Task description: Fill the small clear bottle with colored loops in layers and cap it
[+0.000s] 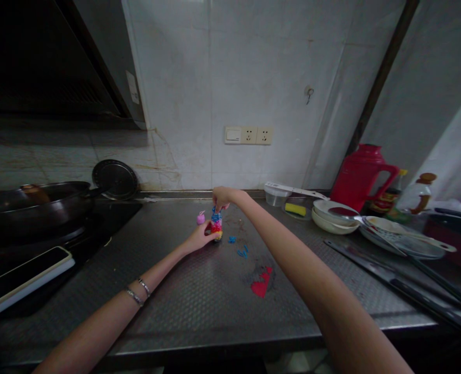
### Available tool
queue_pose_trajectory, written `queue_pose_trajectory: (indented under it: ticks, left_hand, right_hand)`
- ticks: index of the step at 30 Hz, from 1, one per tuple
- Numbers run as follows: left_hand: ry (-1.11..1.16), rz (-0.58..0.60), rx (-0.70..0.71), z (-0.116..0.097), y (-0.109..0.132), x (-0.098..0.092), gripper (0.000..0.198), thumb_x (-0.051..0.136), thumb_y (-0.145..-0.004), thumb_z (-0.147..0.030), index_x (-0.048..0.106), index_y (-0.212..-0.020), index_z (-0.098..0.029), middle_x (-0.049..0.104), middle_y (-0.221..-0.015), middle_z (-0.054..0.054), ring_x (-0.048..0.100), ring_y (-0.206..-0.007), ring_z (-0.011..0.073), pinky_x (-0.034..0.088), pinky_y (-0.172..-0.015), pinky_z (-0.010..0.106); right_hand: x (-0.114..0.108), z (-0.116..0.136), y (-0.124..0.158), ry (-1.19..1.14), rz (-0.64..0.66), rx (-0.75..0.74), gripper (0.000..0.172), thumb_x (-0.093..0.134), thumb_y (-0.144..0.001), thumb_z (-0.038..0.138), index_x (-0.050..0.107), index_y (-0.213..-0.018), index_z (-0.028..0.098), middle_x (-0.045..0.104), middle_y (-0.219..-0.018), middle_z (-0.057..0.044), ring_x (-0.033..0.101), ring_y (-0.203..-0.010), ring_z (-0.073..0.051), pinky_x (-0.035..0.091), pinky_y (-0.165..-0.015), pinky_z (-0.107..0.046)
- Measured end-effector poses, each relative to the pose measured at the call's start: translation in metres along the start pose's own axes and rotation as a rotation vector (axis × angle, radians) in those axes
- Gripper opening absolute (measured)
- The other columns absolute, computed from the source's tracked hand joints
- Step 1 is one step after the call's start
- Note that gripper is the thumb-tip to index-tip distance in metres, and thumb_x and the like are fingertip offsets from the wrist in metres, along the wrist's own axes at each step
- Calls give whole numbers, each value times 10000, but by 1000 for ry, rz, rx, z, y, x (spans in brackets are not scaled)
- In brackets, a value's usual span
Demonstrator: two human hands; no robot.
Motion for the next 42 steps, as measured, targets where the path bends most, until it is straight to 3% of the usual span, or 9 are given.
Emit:
queue_pose_trajectory:
  ticks: [8,18,21,25,31,37,42]
  left_hand:
    - [8,8,-14,-5,1,-1,368,656,-684,-304,536,-990,-139,605,-898,57,570,-822,171,448,-797,326]
    - [-3,6,-12,-6,1,-1,353,655,-683,-305,535,-970,-139,601,-885,53,565,-806,168,446,-783,322]
    - [-6,1,-11,-4,1,-1,341,651,-685,-302,536,-963,-141,598,-886,51,561,-804,167,445,-779,319]
    - [-18,0,-16,-2,1,-1,328,639,-690,-299,536,-961,-145,595,-884,48,554,-805,164,442,-776,316]
    - [-22,8,1,0,0,0,331,618,-704,-311,527,-974,-142,587,-894,49,550,-782,153,445,-750,306]
    - [-25,21,26,4,-1,2,338,598,-720,-349,512,-972,-142,579,-908,47,551,-778,147,449,-723,295]
    - [-44,19,44,5,-2,2,322,599,-717,-352,512,-947,-143,576,-888,40,547,-767,141,443,-728,300]
  right_hand:
    - [-3,1,11,-45,-36,-49,222,677,-600,141,678,-814,84,685,-724,-85,592,-514,-118,450,-463,-191]
    - [-6,-4,17,-113,-101,-130,251,617,-630,130,673,-872,96,670,-703,-53,552,-503,-90,419,-491,-187]
    - [-13,-2,25,-89,-194,-181,229,592,-702,247,683,-861,109,650,-666,-31,520,-512,-84,384,-505,-190]
    - [-19,-2,43,-58,-398,-249,387,433,-830,408,678,-822,110,614,-671,-31,518,-612,-111,366,-561,-205]
    - [3,-12,62,-116,-515,-257,494,324,-878,482,658,-812,123,609,-869,-94,552,-819,-166,392,-749,-253]
    - [21,-14,63,-202,-486,-239,545,259,-891,508,640,-972,127,579,-1019,-120,548,-930,-175,394,-843,-285]
    - [23,-11,54,-148,-405,-221,597,237,-883,539,653,-979,122,595,-1036,-138,548,-965,-202,391,-863,-299]
Point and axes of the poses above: each hand's wrist, its own y-axis away from the middle knuckle, its own x-axis out of the palm, z = x × y, the point moved 8 cm from there along -y, towards the middle knuckle
